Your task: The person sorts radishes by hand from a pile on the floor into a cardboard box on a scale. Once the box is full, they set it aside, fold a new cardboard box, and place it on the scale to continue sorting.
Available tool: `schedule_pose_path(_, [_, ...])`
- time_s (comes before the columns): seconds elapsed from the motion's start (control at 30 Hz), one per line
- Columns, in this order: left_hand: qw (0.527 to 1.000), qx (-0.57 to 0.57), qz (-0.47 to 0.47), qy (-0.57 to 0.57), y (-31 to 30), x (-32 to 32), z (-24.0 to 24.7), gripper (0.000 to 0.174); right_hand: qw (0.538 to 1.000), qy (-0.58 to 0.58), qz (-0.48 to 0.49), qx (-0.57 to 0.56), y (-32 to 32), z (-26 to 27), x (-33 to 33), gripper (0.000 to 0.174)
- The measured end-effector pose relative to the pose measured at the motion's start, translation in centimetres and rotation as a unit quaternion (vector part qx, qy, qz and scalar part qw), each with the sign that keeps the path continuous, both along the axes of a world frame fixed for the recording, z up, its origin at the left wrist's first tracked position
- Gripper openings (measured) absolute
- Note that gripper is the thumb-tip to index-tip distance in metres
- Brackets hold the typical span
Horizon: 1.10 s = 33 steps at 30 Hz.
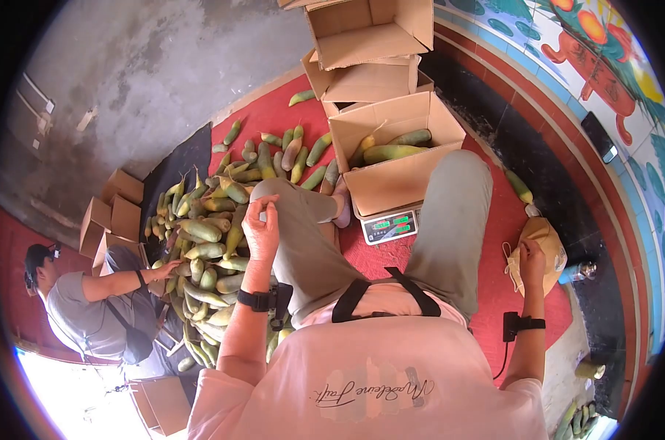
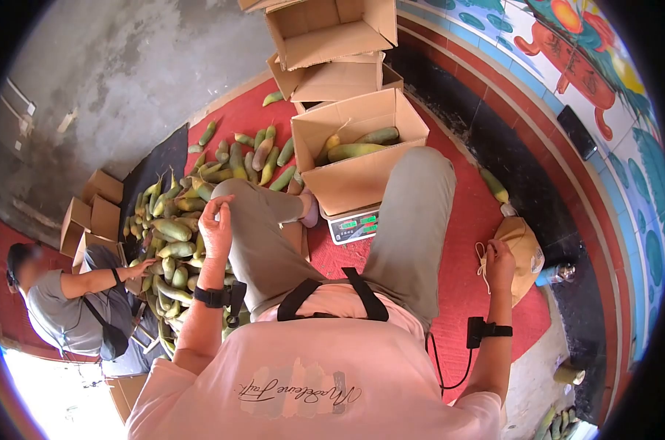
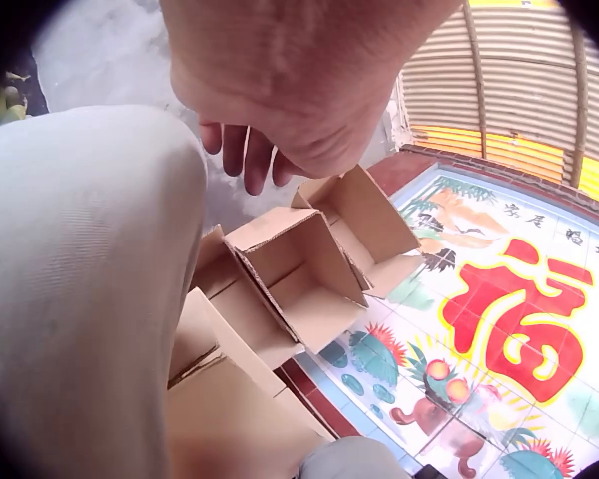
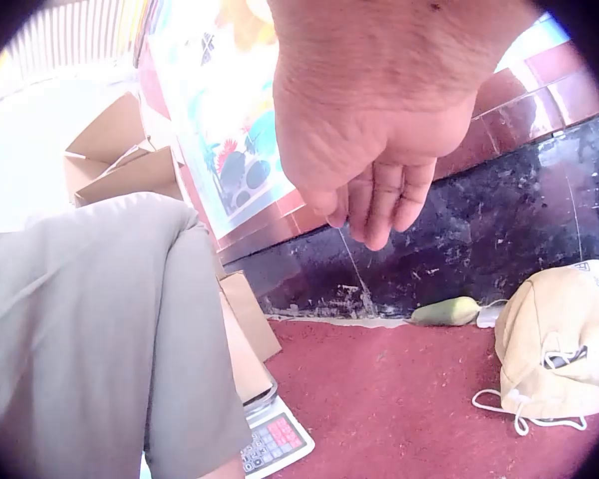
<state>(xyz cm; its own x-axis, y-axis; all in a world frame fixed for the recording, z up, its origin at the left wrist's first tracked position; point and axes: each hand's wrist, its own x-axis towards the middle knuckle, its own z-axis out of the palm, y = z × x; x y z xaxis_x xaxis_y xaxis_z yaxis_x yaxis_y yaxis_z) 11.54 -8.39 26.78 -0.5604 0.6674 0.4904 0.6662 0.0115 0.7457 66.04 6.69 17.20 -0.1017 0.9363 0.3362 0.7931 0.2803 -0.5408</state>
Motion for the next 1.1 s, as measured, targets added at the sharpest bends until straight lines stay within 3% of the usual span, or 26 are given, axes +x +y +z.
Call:
schedule_pose_path(0.4, [0.999, -0.017, -0.046, 0.019, 2.4, 0.6, -0.1, 0.014, 0.998, 0.023, -0.058, -0.005, -2.9, -2.0, 3.2, 0.012])
schedule_pose_path(0.57, [0.995, 0.0, -0.058, 0.085, 2.9, 1.1, 0.0, 0.014, 0.998, -0.004, -0.07, -0.001, -4.2, -2.2, 4.0, 0.013])
schedule_pose_path(1.1, [0.992, 0.004, -0.088, 0.088, 4.5, 2.1, -0.3, 0.014, 0.992, -0.021, -0.12, -0.036, -6.7, -1.6, 5.4, 0.012])
